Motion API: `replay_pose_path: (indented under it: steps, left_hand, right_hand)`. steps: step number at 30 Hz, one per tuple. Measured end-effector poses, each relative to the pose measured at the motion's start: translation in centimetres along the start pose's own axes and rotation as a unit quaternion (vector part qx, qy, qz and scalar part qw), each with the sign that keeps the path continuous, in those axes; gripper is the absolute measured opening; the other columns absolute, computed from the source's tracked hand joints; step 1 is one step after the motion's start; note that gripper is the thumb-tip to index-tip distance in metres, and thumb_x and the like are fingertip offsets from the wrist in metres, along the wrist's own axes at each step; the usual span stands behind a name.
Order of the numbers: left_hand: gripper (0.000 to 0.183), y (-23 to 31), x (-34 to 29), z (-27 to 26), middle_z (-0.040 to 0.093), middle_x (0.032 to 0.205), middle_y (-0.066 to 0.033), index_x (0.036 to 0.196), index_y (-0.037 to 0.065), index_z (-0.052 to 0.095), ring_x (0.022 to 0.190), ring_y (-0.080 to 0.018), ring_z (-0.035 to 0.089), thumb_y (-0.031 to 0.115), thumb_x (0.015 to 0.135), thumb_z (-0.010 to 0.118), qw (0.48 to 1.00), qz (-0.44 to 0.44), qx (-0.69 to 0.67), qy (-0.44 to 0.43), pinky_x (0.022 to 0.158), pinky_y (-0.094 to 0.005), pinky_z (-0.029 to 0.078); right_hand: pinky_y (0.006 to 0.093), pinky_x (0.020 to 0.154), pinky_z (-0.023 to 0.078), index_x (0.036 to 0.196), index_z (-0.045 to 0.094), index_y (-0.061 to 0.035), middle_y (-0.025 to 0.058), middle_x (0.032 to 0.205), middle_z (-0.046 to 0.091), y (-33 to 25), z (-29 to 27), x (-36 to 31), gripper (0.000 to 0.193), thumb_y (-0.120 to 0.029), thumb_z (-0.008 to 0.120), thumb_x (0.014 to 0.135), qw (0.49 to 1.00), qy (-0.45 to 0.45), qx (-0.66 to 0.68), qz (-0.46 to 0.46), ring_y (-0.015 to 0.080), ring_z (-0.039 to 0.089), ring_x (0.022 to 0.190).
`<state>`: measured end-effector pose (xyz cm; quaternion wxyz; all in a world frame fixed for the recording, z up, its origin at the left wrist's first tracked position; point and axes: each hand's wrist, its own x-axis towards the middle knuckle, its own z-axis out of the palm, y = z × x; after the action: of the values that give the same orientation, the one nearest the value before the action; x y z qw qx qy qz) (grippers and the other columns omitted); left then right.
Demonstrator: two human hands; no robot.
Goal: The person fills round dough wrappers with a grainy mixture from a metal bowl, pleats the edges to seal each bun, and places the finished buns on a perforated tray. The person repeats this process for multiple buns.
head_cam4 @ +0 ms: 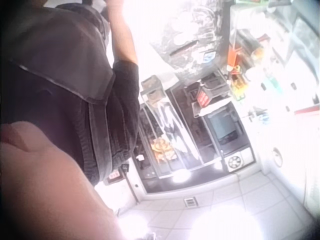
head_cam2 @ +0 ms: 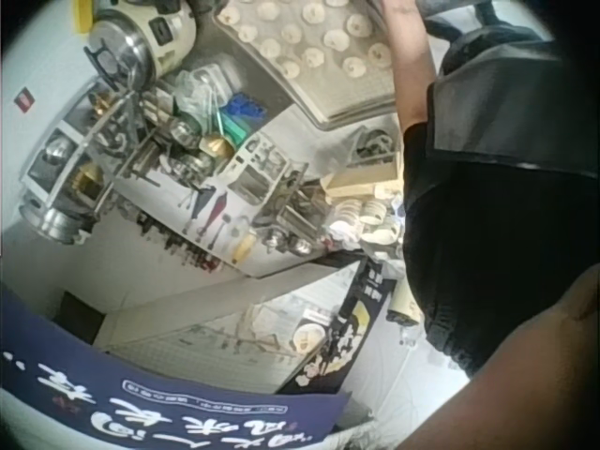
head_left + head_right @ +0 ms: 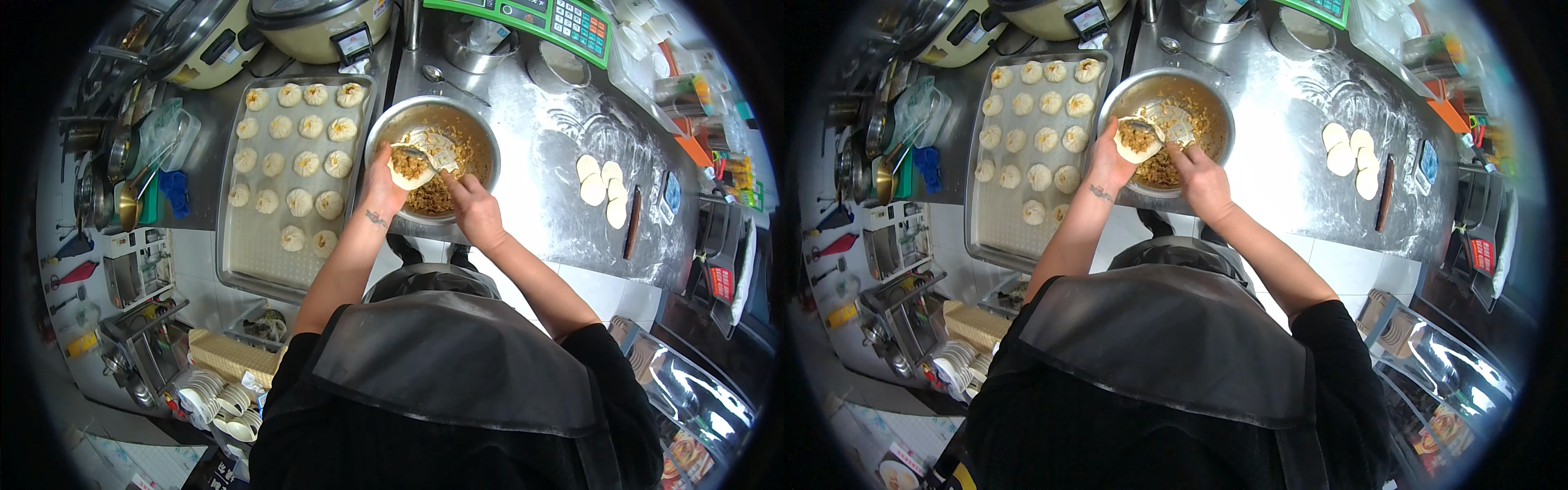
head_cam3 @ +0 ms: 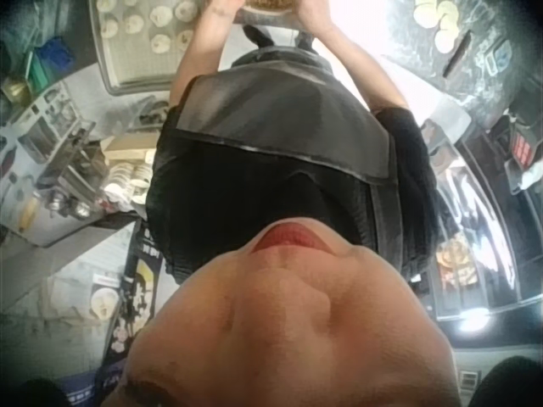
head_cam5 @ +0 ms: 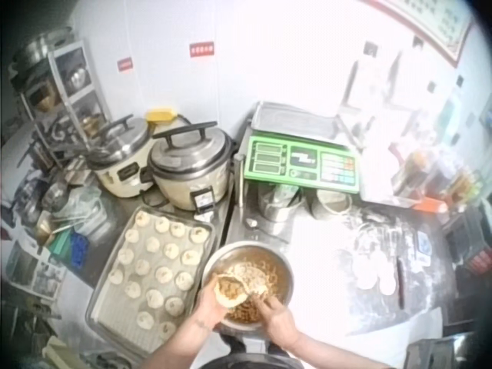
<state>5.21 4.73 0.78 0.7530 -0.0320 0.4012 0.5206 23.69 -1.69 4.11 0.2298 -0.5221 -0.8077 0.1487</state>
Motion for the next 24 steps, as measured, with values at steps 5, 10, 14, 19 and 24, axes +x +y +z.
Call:
replay_pose_path:
  steps: [5,10,14,19,24]
  left_hand:
    - [0.049,-0.3,0.3,0.0,0.056,0.135,-0.0161,0.138,0.002,0.046,0.126,-0.0312,0.054,0.040,0.108,0.034,1.000,-0.009,-0.003,-0.005,0.106,-0.0480,0.044]
    - [0.042,-0.5,0.6,-3.3,0.061,0.129,-0.0135,0.132,0.004,0.051,0.118,-0.0290,0.060,0.036,0.107,0.040,0.999,0.000,-0.022,-0.041,0.101,-0.0459,0.048]
    - [0.034,0.5,0.1,-6.2,0.064,0.121,-0.0107,0.127,0.004,0.054,0.112,-0.0267,0.063,0.030,0.105,0.048,0.998,0.034,-0.017,-0.050,0.098,-0.0448,0.051]
    - [0.042,1.2,-1.7,-7.9,0.064,0.126,-0.0132,0.127,0.003,0.056,0.118,-0.0280,0.061,0.037,0.106,0.043,0.998,0.058,-0.012,-0.025,0.104,-0.0453,0.047]
    - [0.042,1.5,-3.0,-7.9,0.065,0.124,-0.0132,0.125,0.003,0.057,0.114,-0.0288,0.064,0.037,0.106,0.043,0.998,0.057,0.012,0.013,0.100,-0.0456,0.051]
  right_hand:
    - [0.0362,0.065,0.055,0.137,0.055,-0.0028,0.0114,0.090,0.056,-0.8,1.1,-0.9,0.060,-0.002,0.057,0.077,0.995,-0.053,-0.081,-0.035,0.0263,0.064,0.080]
    - [0.0456,0.073,0.055,0.119,0.066,-0.0008,0.0201,0.090,0.062,1.8,0.9,-0.4,0.039,0.006,0.060,0.081,0.986,0.014,0.156,0.051,0.0396,0.064,0.083]
    - [0.0475,0.078,0.054,0.112,0.069,-0.0012,0.0245,0.091,0.066,5.4,2.3,1.5,0.028,-0.004,0.062,0.084,0.982,-0.091,-0.008,0.168,0.0433,0.066,0.085]
    - [0.0497,0.081,0.053,0.114,0.068,0.0000,0.0309,0.086,0.066,5.5,5.7,2.4,0.029,-0.016,0.062,0.090,0.958,-0.180,0.079,0.209,0.0465,0.066,0.087]
    - [0.0230,0.043,0.037,0.112,0.067,0.0082,0.0053,0.073,0.063,3.3,6.5,3.5,0.027,-0.010,0.061,0.093,0.778,-0.184,0.436,0.413,0.0085,0.049,0.051]
